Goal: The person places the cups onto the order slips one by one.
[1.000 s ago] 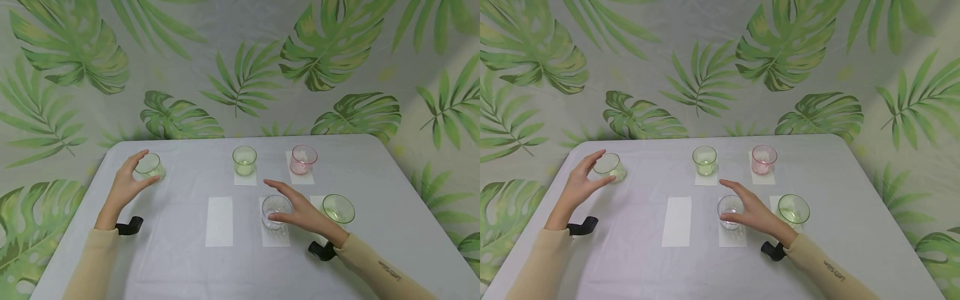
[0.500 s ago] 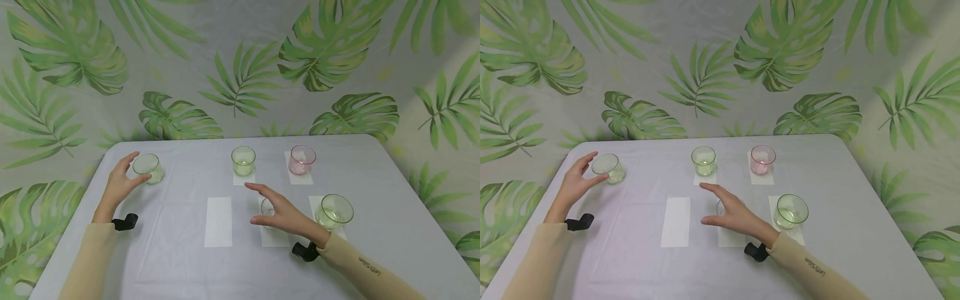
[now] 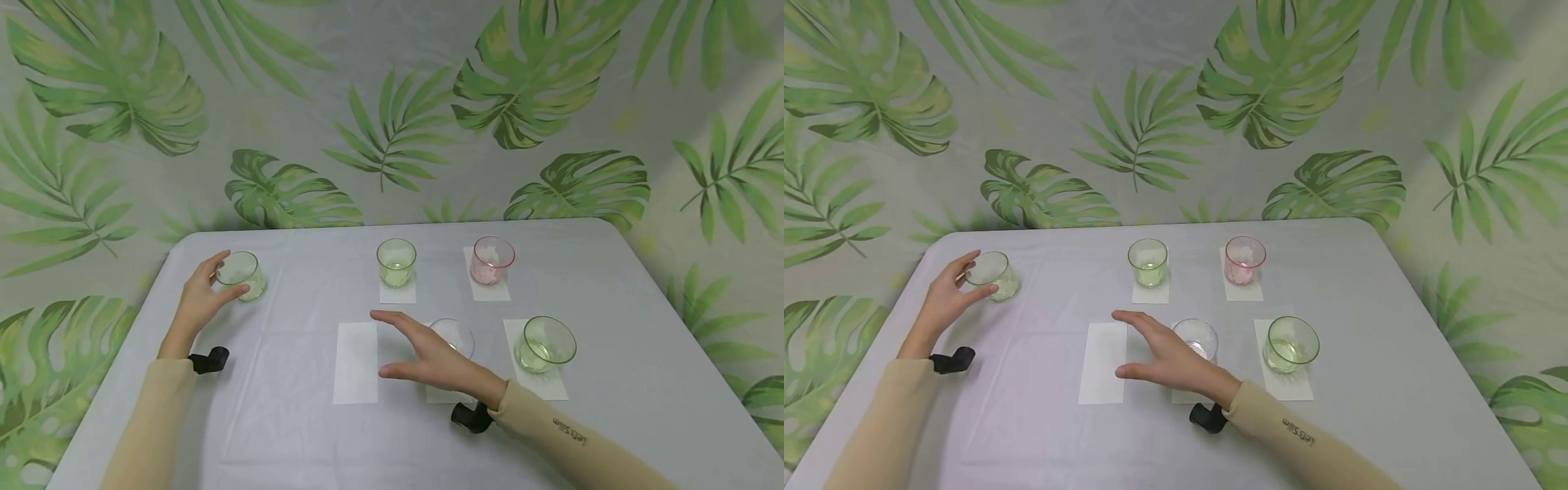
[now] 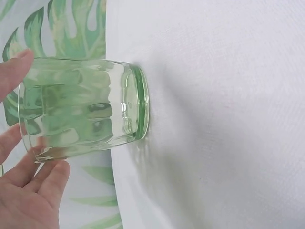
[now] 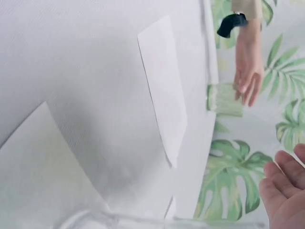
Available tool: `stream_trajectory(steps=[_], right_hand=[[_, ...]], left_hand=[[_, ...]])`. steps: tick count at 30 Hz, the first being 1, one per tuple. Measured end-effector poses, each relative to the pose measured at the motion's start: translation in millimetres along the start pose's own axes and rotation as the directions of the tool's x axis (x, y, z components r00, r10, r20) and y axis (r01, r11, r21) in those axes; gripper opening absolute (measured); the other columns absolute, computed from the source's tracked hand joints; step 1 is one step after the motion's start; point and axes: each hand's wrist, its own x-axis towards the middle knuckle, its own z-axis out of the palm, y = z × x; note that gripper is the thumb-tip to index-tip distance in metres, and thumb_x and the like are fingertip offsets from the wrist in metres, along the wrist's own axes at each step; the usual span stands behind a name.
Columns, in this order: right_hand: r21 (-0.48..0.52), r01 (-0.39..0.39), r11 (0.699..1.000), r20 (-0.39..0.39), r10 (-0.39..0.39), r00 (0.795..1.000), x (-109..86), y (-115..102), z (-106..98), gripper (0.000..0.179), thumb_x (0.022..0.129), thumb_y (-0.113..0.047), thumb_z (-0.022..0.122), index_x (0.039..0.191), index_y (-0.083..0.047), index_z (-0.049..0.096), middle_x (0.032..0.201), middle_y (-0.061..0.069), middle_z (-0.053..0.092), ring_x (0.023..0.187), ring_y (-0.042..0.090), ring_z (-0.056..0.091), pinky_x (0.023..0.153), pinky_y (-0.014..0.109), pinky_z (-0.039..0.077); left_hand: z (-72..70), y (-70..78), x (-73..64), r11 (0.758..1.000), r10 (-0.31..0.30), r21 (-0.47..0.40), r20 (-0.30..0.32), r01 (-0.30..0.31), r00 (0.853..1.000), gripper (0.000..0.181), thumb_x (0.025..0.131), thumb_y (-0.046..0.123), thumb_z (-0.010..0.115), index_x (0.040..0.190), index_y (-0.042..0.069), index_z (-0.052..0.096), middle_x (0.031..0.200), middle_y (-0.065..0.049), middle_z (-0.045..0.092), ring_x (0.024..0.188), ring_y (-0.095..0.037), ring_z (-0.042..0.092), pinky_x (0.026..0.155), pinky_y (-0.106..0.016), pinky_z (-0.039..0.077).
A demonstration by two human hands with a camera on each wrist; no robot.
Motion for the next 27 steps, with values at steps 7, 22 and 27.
stream_trajectory(steps=[7,22,27], right_hand=[[0.006,-0.002,1.0,-0.013,0.002,1.0,6.2,-1,13,0.075,0.084,-0.026,0.075,0.147,-0.016,0.036,0.148,-0.003,0.037,0.136,0.015,0.033,0.11,0.042,0.03],[-0.011,-0.029,1.0,-0.011,0.029,1.0,12.4,9,32,0.074,0.085,-0.023,0.075,0.147,-0.012,0.035,0.148,0.002,0.037,0.135,0.021,0.035,0.109,0.043,0.031],[-0.032,-0.043,0.999,-0.011,0.043,0.999,14.8,14,36,0.075,0.083,-0.022,0.076,0.146,-0.009,0.037,0.148,0.005,0.038,0.135,0.022,0.035,0.109,0.042,0.031]], left_hand=[[2.2,-1.0,0.9,1.0,-0.007,-0.019,-0.007,0.007,1.0,0.082,0.085,0.02,0.075,0.149,0.002,0.028,0.147,-0.028,0.027,0.133,-0.044,0.029,0.108,-0.053,0.028],[6.2,-2.4,1.0,1.0,-0.016,-0.028,-0.043,0.015,0.999,0.078,0.085,0.018,0.074,0.147,-0.002,0.031,0.146,-0.025,0.032,0.129,-0.042,0.036,0.106,-0.052,0.031],[8.3,1.5,-1.0,1.0,0.015,-0.023,-0.053,-0.017,0.998,0.076,0.084,0.016,0.076,0.145,-0.003,0.034,0.144,-0.025,0.036,0.127,-0.042,0.039,0.104,-0.051,0.034]])
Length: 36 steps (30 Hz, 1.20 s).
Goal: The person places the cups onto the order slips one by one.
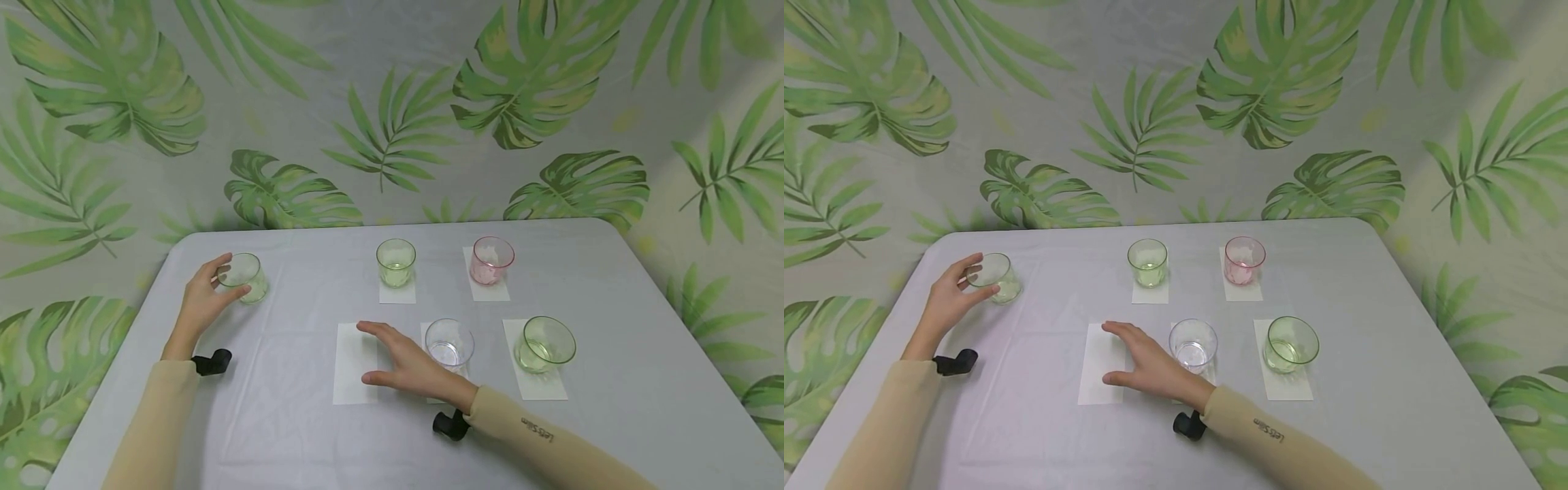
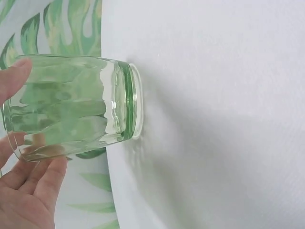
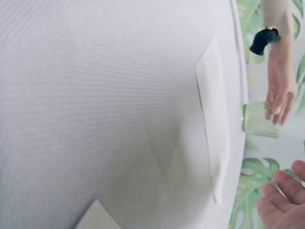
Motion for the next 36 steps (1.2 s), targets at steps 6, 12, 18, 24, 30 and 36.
stream_trajectory(steps=[6,12,18,24,30,36], right_hand=[[-0.039,-0.022,0.999,0.006,0.022,1.0,2.0,8,5,0.075,0.083,-0.021,0.076,0.145,-0.007,0.036,0.147,0.008,0.038,0.135,0.024,0.035,0.109,0.043,0.03],[-0.069,-0.036,0.997,0.016,0.037,0.999,3.7,15,11,0.074,0.083,-0.019,0.076,0.144,-0.005,0.037,0.147,0.011,0.038,0.136,0.026,0.033,0.11,0.043,0.029],[-0.091,-0.034,0.995,0.021,0.036,0.999,5.4,20,12,0.075,0.082,-0.017,0.076,0.144,-0.003,0.036,0.147,0.014,0.037,0.136,0.028,0.032,0.11,0.043,0.028],[-0.117,-0.031,0.993,0.03,0.034,0.999,7.6,22,13,0.075,0.081,-0.015,0.076,0.143,0.001,0.036,0.146,0.016,0.038,0.135,0.031,0.032,0.11,0.043,0.028],[-0.141,-0.057,0.988,0.045,0.064,0.997,10.3,24,16,0.075,0.08,-0.013,0.077,0.142,0.001,0.037,0.145,0.018,0.038,0.135,0.032,0.031,0.11,0.044,0.028],[-0.163,-0.06,0.985,0.066,0.071,0.995,11.5,24,18,0.076,0.08,-0.011,0.077,0.142,0.003,0.036,0.145,0.019,0.036,0.138,0.034,0.027,0.112,0.044,0.025]], left_hand=[[5.1,7.7,-3.0,0.997,0.07,-0.015,0.017,-0.07,0.997,0.075,0.083,0.016,0.077,0.143,-0.004,0.036,0.143,-0.022,0.039,0.126,-0.04,0.041,0.104,-0.049,0.035],[9.7,24.1,-7.9,0.99,0.136,-0.048,0.03,-0.134,0.99,0.075,0.08,0.009,0.078,0.143,-0.002,0.038,0.142,-0.021,0.042,0.124,-0.039,0.043,0.103,-0.049,0.036],[12.0,61.0,-20.6,0.983,0.175,-0.073,0.06,-0.171,0.983,0.071,0.079,-0.001,0.076,0.14,-0.006,0.04,0.138,-0.024,0.043,0.122,-0.039,0.044,0.102,-0.052,0.036],[16.0,74.8,-26.0,0.973,0.223,-0.086,0.085,-0.216,0.971,0.07,0.078,-0.002,0.077,0.138,-0.006,0.042,0.137,-0.023,0.045,0.121,-0.038,0.045,0.1,-0.048,0.038],[24.1,62.4,-24.6,0.964,0.259,-0.088,0.111,-0.25,0.959,0.073,0.078,0.007,0.08,0.14,0.002,0.044,0.139,-0.011,0.046,0.123,-0.029,0.046,0.1,-0.023,0.04],[29.5,67.2,-30.4,0.957,0.282,-0.107,0.137,-0.269,0.95,0.072,0.077,0.007,0.08,0.14,0.004,0.045,0.139,-0.011,0.046,0.123,-0.029,0.047,0.1,-0.024,0.04]])
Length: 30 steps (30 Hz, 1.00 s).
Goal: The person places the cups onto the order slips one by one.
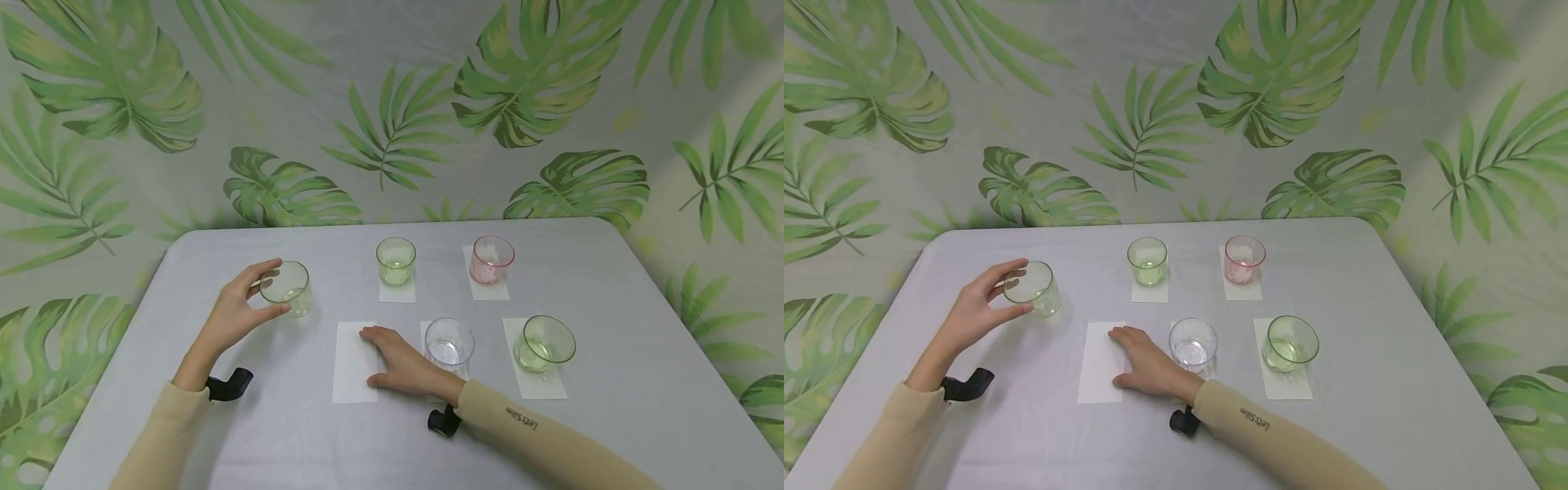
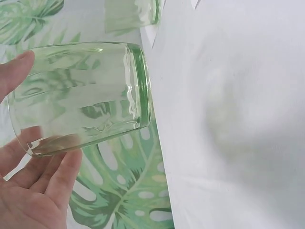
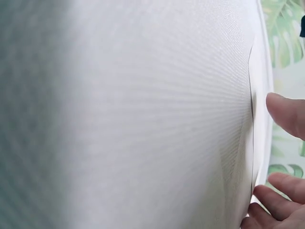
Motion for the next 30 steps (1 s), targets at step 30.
stream_trajectory(steps=[30], right_hand=[[-0.099,-0.013,0.995,0.02,0.015,1.0,0.3,-3,3,0.078,0.08,-0.013,0.077,0.143,0.003,0.035,0.148,0.016,0.033,0.139,0.031,0.025,0.112,0.04,0.025]], left_hand=[[39.4,21.4,-16.8,0.991,0.086,-0.118,0.143,-0.069,0.986,0.074,0.074,0.007,0.083,0.139,0.004,0.046,0.135,-0.011,0.05,0.121,-0.025,0.05,0.099,-0.031,0.044]])
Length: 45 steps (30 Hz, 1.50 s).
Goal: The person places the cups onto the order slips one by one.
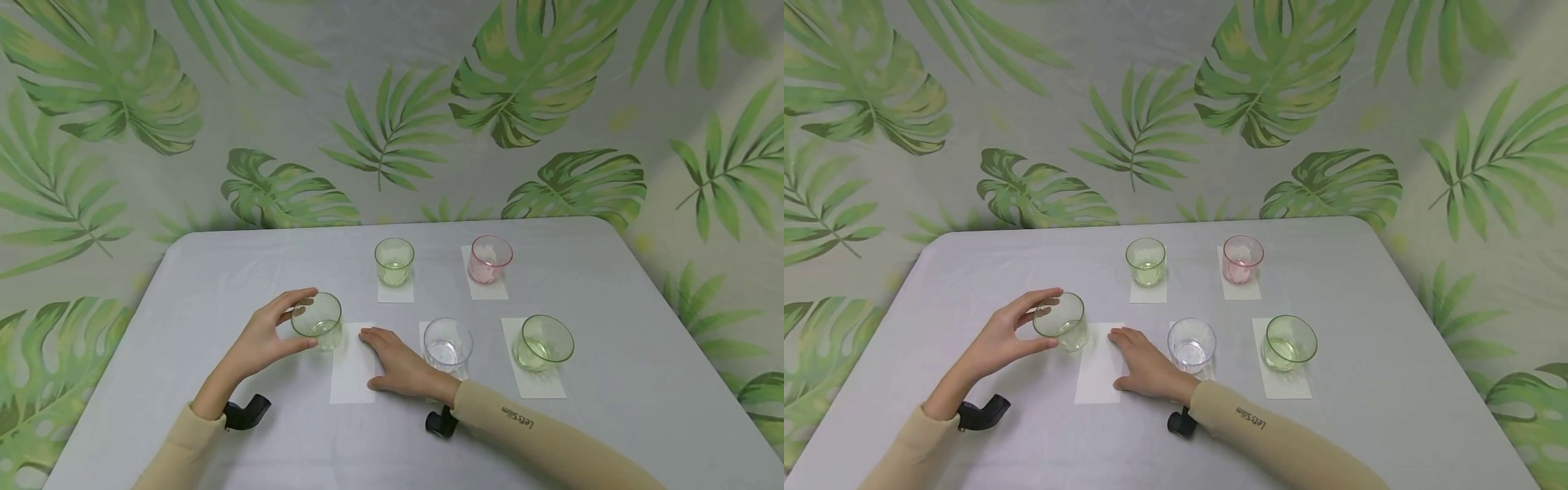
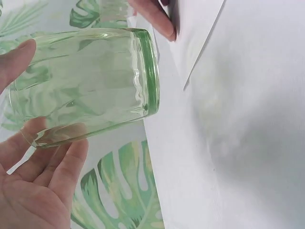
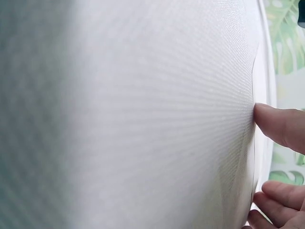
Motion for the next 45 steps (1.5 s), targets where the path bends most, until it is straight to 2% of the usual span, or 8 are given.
stream_trajectory(steps=[9,19,27,37,45], right_hand=[[-0.01,-0.008,1.0,0.009,0.008,1.0,0.3,1,0,0.078,0.08,-0.015,0.076,0.144,0.002,0.034,0.149,0.015,0.032,0.139,0.029,0.024,0.112,0.038,0.025],[-0.021,-0.007,1.0,0.006,0.008,1.0,0.4,1,-1,0.079,0.08,-0.017,0.077,0.144,0.001,0.034,0.148,0.014,0.032,0.139,0.027,0.025,0.113,0.038,0.024],[-0.02,-0.013,1.0,0.013,0.013,1.0,0.9,1,-1,0.081,0.081,-0.016,0.077,0.144,0.005,0.032,0.148,0.019,0.032,0.138,0.03,0.026,0.112,0.04,0.025],[-0.025,-0.026,0.999,0.016,0.027,1.0,0.9,0,-1,0.083,0.08,-0.017,0.078,0.144,0.008,0.031,0.147,0.02,0.032,0.138,0.03,0.026,0.112,0.039,0.026],[0.017,-0.045,0.999,0.023,0.045,0.999,1.2,1,-2,0.083,0.081,-0.017,0.077,0.145,0.005,0.03,0.149,0.018,0.03,0.139,0.029,0.025,0.112,0.04,0.025]], left_hand=[[17.7,1.3,-0.9,0.999,0.036,-0.013,0.07,-0.036,0.997,0.074,0.075,0.01,0.083,0.139,0.005,0.047,0.135,-0.01,0.051,0.12,-0.024,0.05,0.098,-0.037,0.044],[33.9,0.9,-2.7,0.998,0.042,-0.05,0.12,-0.036,0.992,0.075,0.072,0.007,0.084,0.138,0.005,0.048,0.134,-0.014,0.051,0.121,-0.024,0.05,0.099,-0.038,0.044],[42.1,-2.5,-3.1,0.997,0.071,-0.047,0.125,-0.066,0.99,0.076,0.072,0.008,0.085,0.138,0.004,0.048,0.135,-0.007,0.051,0.121,-0.024,0.05,0.097,-0.041,0.046],[47.4,-4.8,-4.0,0.998,0.067,-0.027,0.113,-0.065,0.991,0.078,0.069,0.009,0.086,0.137,0.004,0.048,0.133,-0.008,0.052,0.121,-0.025,0.05,0.097,-0.04,0.046],[48.5,-6.2,-5.1,0.995,0.094,0.003,0.124,-0.095,0.988,0.078,0.071,0.011,0.086,0.139,0.005,0.046,0.133,-0.012,0.052,0.122,-0.027,0.049,0.095,-0.046,0.046]])
